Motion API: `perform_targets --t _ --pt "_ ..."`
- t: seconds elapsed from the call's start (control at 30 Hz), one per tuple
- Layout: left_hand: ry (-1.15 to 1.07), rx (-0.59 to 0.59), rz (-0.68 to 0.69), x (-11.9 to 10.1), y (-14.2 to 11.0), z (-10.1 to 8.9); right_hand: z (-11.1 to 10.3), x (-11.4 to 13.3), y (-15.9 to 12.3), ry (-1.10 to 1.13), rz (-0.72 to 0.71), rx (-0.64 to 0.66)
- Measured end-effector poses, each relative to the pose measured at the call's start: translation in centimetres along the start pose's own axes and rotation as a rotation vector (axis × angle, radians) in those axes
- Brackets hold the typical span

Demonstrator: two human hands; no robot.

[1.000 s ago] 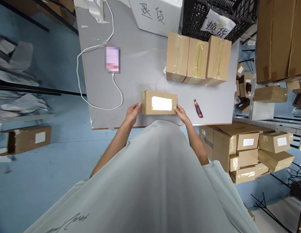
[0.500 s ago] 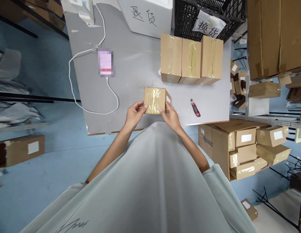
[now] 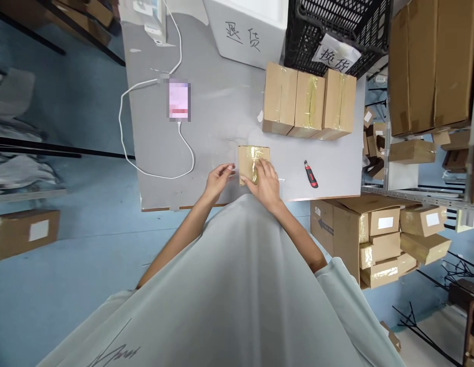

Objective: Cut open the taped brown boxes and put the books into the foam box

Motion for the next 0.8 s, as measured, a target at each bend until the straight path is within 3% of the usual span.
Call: perform_targets --t 0.13,0.37,0.47,0.7,0.8 --pt "0.022 -0.037 -0.143 2.1 2.4 0.4 -1.6 -3.1 -0.5 0.009 0.136 -0.138" --pt "0.017 0.156 -0.084 2.7 3.3 3.6 -5.1 -10.4 -2.7 0.226 0.337 -0.235" --pt "0.062 0.157 -0.029 2.8 2.7 2.6 -4.1 -11.5 -3.5 0.299 0.331 -0.214" --pt "0.229 0.101 -0.081 3.6 1.2 -1.4 1.6 -12.6 -2.4 0.386 0.366 -0.125" --pt "0.284 0.072 -0.100 2.5 1.8 -1.6 0.4 -14.8 -1.4 0.485 0.417 -0.142"
Point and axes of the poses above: each hand's wrist, its own y-axis towards the middle knuckle, its own z-axis out of the palm, x = y × z, the point moved 4 cm from there along y, towards the middle knuckle, and after that the axes turned 10 degrees about x, right-handed, at the moved point
